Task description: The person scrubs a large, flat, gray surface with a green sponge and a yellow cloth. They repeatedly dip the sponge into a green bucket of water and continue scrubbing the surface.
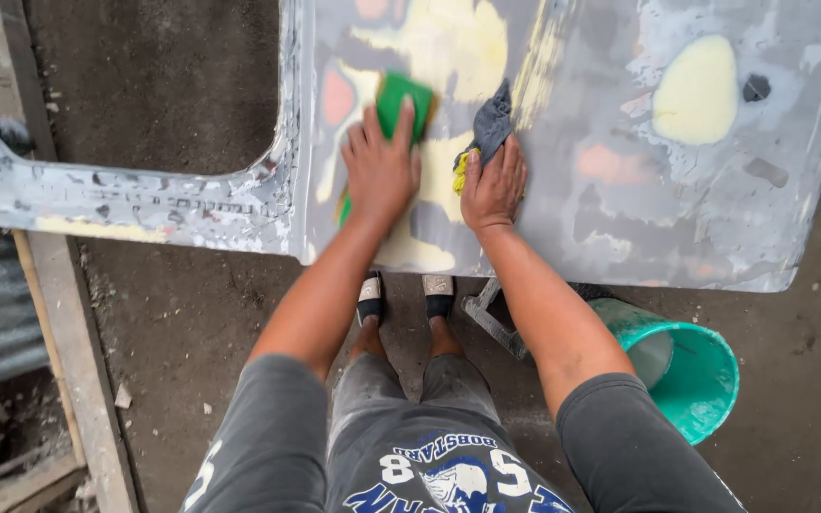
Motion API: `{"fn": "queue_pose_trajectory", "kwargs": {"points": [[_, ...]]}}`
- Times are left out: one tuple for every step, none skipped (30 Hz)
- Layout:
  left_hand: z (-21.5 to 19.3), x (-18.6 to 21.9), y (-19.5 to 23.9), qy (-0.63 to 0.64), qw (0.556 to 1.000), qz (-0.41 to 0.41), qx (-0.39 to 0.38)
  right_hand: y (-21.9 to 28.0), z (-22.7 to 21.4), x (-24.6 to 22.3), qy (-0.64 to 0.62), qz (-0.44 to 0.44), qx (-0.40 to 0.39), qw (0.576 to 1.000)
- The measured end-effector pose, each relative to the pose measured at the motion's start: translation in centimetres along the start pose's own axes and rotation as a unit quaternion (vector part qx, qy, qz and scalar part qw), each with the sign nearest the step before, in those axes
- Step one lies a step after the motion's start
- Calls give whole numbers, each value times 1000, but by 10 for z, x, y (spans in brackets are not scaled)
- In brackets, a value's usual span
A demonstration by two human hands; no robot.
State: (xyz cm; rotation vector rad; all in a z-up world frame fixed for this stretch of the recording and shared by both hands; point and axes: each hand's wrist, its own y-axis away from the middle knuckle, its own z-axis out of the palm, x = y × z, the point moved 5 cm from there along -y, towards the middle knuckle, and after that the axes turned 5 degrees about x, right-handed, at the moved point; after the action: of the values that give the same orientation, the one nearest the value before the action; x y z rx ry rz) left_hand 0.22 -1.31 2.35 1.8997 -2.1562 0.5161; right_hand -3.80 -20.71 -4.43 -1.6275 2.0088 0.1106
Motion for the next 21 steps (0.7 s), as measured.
{"fn": "queue_pose_trajectory", "kwargs": {"points": [[-7, -3, 39, -6, 1000, -4, 1, 4, 1, -5, -6, -2, -3, 1000], [-8, -4, 78, 2, 998, 13, -61, 7, 2, -9, -12, -2, -5, 1000], [-5, 2, 113, 15, 992, 36, -123, 6, -1, -7, -12, 1, -2, 1000], [-7, 3, 128, 16, 992, 38, -121, 2, -2, -5, -11, 1, 1, 1000], [-9, 2, 146, 9, 993, 34, -116, 2, -2, -4, -10, 0, 0, 1000], [-12, 0, 165, 1, 993, 31, -111, 3, -2, -3, -8, -1, -2, 1000], [-9, -3, 153, 1, 993, 28, -112, 5, -2, -6, -9, -1, -4, 1000], [-7, -4, 141, 0, 993, 40, -111, 7, -2, -9, -10, -4, -6, 1000], [-2, -4, 125, 2, 992, 57, -108, 5, -3, -9, -7, -6, -1, 1000], [3, -3, 86, 4, 993, 60, -106, 1, -4, -8, -5, -7, 2, 1000], [3, -5, 51, -11, 997, 38, -60, 3, -5, -8, -6, -5, 1, 1000], [3, -8, 16, -26, 999, 15, -14, 6, -5, -7, -7, -4, 1, 1000], [15, -11, -11, -25, 1000, 13, -13, 4, -5, -9, -7, -7, 0, 1000], [25, -15, -37, -29, 1000, 4, 3, 3, -5, -11, -11, -6, -1, 1000], [34, -18, -63, -32, 999, -2, 17, 2, -6, -12, -16, -4, 0, 1000], [27, -17, -58, -31, 999, -1, 18, 4, -2, -8, -15, -4, 0, 1000], [20, -15, -53, -20, 1000, -14, 10, 8, -1, -3, -11, -5, 4, 1000], [14, -12, -48, -8, 1000, -27, 3, 10, 1, 1, -7, -7, 7, 1000], [8, -12, -22, -10, 999, -31, 5, 9, 1, 0, -10, -10, 5, 1000], [6, -10, 5, -10, 1000, -13, -25, 8, 0, -1, -8, -13, 5, 1000], [3, -8, 31, -11, 998, 6, -55, 7, 0, -3, -7, -14, 7, 1000]]}}
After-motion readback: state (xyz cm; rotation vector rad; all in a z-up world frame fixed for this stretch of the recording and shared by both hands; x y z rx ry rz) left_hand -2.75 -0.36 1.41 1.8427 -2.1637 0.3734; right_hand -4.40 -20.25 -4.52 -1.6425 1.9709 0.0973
